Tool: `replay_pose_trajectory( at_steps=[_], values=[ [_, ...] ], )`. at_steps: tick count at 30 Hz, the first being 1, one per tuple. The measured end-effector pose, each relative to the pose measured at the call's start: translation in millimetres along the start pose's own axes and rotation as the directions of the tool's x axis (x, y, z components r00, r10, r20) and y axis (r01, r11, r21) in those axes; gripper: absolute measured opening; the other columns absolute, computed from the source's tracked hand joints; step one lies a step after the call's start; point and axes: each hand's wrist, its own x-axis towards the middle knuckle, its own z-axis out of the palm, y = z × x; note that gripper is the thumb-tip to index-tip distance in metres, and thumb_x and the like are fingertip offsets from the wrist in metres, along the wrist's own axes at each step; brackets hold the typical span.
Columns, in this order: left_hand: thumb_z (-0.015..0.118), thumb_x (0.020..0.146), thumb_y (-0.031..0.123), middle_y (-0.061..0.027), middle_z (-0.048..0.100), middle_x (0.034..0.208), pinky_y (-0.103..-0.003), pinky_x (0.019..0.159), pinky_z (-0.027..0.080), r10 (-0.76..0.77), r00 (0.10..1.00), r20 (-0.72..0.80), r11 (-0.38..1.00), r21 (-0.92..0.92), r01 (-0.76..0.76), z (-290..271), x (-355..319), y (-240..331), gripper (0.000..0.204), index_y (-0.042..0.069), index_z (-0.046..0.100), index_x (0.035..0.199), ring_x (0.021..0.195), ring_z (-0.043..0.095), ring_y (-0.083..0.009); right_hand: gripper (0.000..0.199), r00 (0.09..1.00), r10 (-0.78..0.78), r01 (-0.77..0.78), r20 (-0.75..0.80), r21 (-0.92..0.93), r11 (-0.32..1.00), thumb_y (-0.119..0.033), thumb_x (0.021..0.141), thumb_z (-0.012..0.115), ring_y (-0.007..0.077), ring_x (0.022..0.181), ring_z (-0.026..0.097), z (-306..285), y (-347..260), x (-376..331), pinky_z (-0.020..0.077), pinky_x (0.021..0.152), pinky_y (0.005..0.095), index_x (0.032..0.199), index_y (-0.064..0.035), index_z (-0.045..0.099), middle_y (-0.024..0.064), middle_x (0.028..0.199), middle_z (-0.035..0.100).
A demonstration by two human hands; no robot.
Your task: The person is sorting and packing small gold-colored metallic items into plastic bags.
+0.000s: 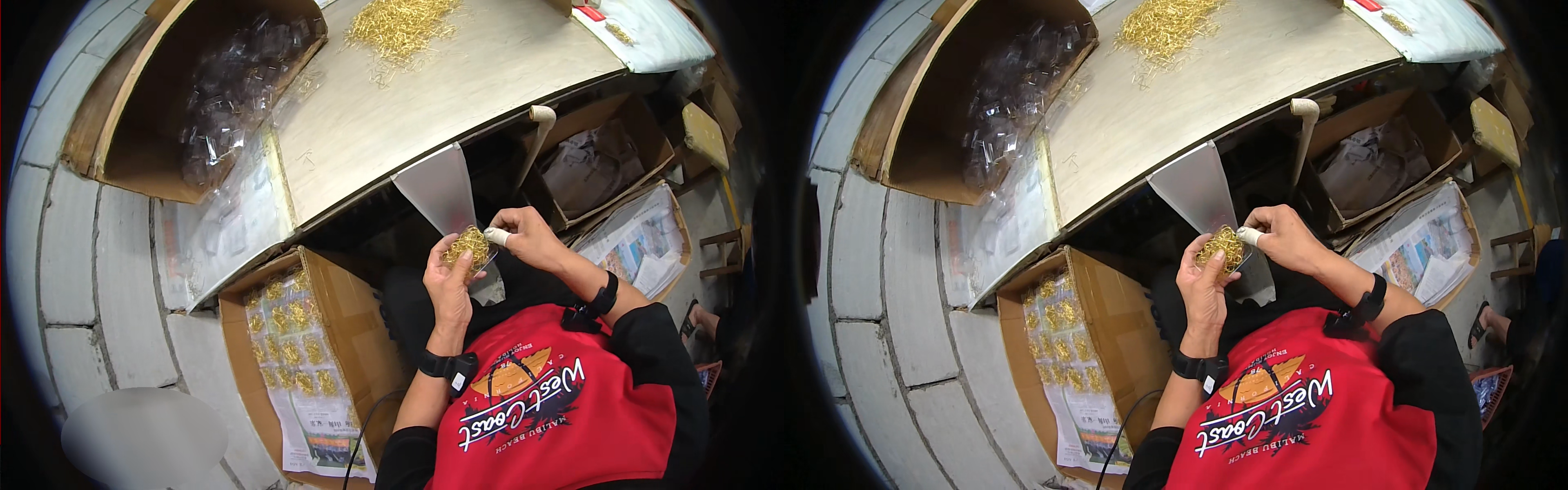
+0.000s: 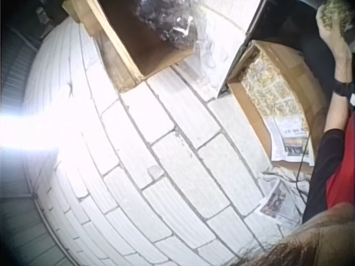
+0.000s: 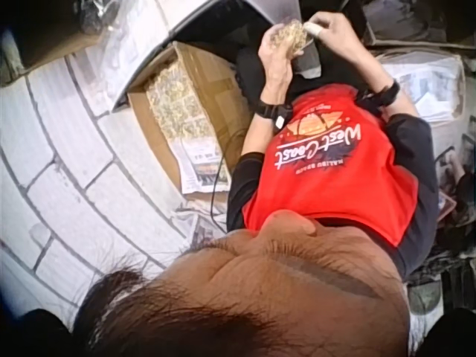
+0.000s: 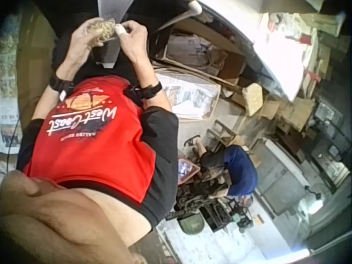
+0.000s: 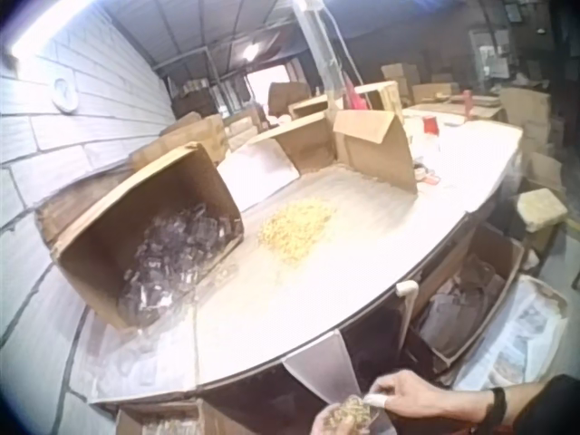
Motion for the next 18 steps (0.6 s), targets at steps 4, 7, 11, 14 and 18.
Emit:
replay_pose_trajectory(
  at_steps=[4,7,11,14,18],
  values=[
    [0.061,0.085,0.003,-0.0101,0.061,0.105,-0.026,0.059,0.057,0.004,1.000,-0.029,1.000,-0.017,-0.004,-2,0,-2,0.034,0.001,0.049,0.117,0.085,0.064,-0.0148,0.017,0.998,0.025,-0.025,-0.054,-0.001,1.000,-0.014,0.081,0.065,0.0134,0.057,0.056,4,0,-2,0.0440,0.054,0.0275,0.081,0.0027,0.064,0.0097,0.065,0.061],
    [0.061,0.085,0.004,-0.0102,0.061,0.105,-0.026,0.060,0.058,0.014,0.999,-0.050,1.000,-0.008,-0.015,-5,1,-5,0.034,0.001,0.049,0.117,0.085,0.064,-0.0148,0.013,0.985,-0.118,0.095,-0.125,-0.174,0.980,-0.013,0.079,0.065,0.0192,0.058,0.059,5,-8,-8,0.0457,0.055,0.0302,0.080,0.0003,0.065,0.0113,0.066,0.062],
    [0.062,0.085,0.005,-0.0099,0.061,0.105,-0.026,0.059,0.057,-0.011,0.999,-0.047,0.999,-0.037,0.009,-2,2,-4,0.035,0.001,0.049,0.118,0.085,0.064,-0.0144,0.011,0.937,-0.345,0.338,0.053,-0.382,0.860,-0.014,0.076,0.065,0.0294,0.064,0.062,10,-4,-9,0.0485,0.058,0.0359,0.079,-0.0038,0.066,0.0123,0.072,0.063],
    [0.063,0.086,0.007,-0.0099,0.061,0.105,-0.026,0.059,0.057,0.004,0.999,-0.035,0.998,-0.055,-0.006,-5,4,-5,0.035,0.002,0.049,0.118,0.086,0.064,-0.0145,0.013,0.937,-0.346,0.333,0.053,-0.432,0.838,-0.017,0.076,0.065,0.0296,0.066,0.063,12,-13,-12,0.0485,0.058,0.0376,0.079,-0.0045,0.067,0.0117,0.073,0.064],
    [0.051,0.094,0.024,-0.0111,0.062,0.106,-0.027,0.058,0.057,-0.002,1.000,0.013,0.997,-0.071,0.003,-10,3,1,0.032,0.002,0.050,0.118,0.086,0.065,-0.0156,0.014,0.909,-0.401,0.347,-0.117,-0.322,0.881,-0.009,0.073,0.070,0.0268,0.062,0.060,0,-25,-13,0.0478,0.056,0.0328,0.085,-0.0044,0.064,0.0110,0.079,0.062]
  ],
)
